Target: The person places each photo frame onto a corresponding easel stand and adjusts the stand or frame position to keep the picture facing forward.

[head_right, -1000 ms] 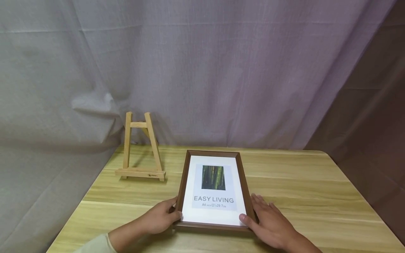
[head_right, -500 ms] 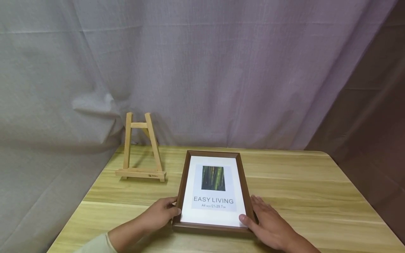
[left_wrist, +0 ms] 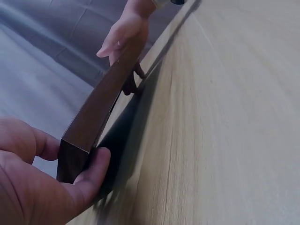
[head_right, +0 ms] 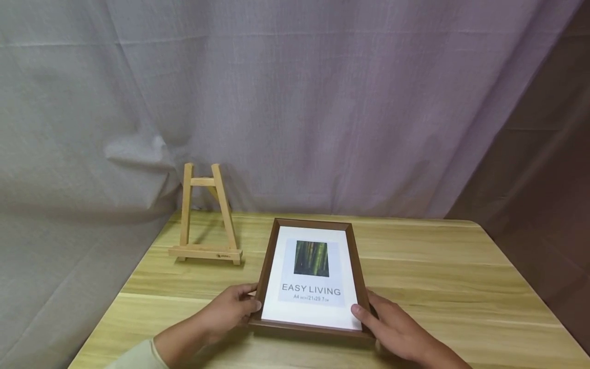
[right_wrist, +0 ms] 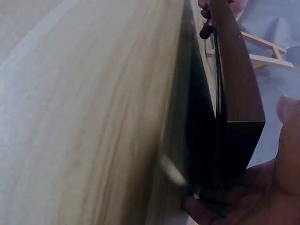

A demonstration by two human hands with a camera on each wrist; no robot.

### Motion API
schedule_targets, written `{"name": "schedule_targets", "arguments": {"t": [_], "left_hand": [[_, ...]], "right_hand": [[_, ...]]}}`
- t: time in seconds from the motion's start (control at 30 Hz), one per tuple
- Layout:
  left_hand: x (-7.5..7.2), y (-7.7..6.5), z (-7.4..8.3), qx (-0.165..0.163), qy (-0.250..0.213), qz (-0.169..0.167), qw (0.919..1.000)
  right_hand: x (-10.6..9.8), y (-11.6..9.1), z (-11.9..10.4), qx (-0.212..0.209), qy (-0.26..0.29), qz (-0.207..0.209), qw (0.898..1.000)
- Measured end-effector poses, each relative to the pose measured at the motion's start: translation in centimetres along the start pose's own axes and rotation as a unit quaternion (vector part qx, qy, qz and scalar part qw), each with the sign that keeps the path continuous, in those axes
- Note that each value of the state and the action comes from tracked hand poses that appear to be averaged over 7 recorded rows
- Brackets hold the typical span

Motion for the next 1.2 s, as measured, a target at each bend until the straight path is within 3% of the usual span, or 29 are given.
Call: {"name": "schedule_targets", "arguments": {"t": [0.17,0.3,0.4,0.5,0.57,0.73,1.2], "left_hand": [[-0.2,0.1,0.0,0.002,-0.034,0.005,0.9994],[-0.3,0.1,0.1,0.001,-0.062,-0.006,0.9980],[-0.4,0.3,0.1,-0.001,-0.073,-0.019,0.9972],[-0.5,0.5,-0.1,-0.005,-0.083,-0.033,0.9960],[-0.6,0.7,-0.2,-0.008,-0.092,-0.044,0.9947],[-0.8,0.9,-0.2,-0.006,-0.099,-0.069,0.9927],[-1.1,1.6,-0.7,-0.006,-0.117,-0.115,0.9864]], "right_hand": [[-0.2,0.3,0.4,0.049,0.067,-0.002,0.997],[-0.2,0.5,1.0,0.079,0.160,-0.023,0.984],[0.0,0.6,1.2,0.051,0.237,-0.055,0.968],[0.3,0.6,1.2,0.015,0.309,-0.096,0.946],[0.3,0.5,1.4,0.009,0.335,-0.107,0.936],[-0.1,0.3,2.0,0.023,0.346,-0.107,0.932],[-0.4,0.8,2.6,-0.014,0.398,-0.122,0.909]]}}
Point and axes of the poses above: each hand's wrist, its own y-axis towards the middle knuckle, its own x-axis out of the palm, z = x × y, the point moved 8 cm from there along y, towards the middle knuckle, and after that the axes turned 13 degrees about -z, right-handed, at the moved point
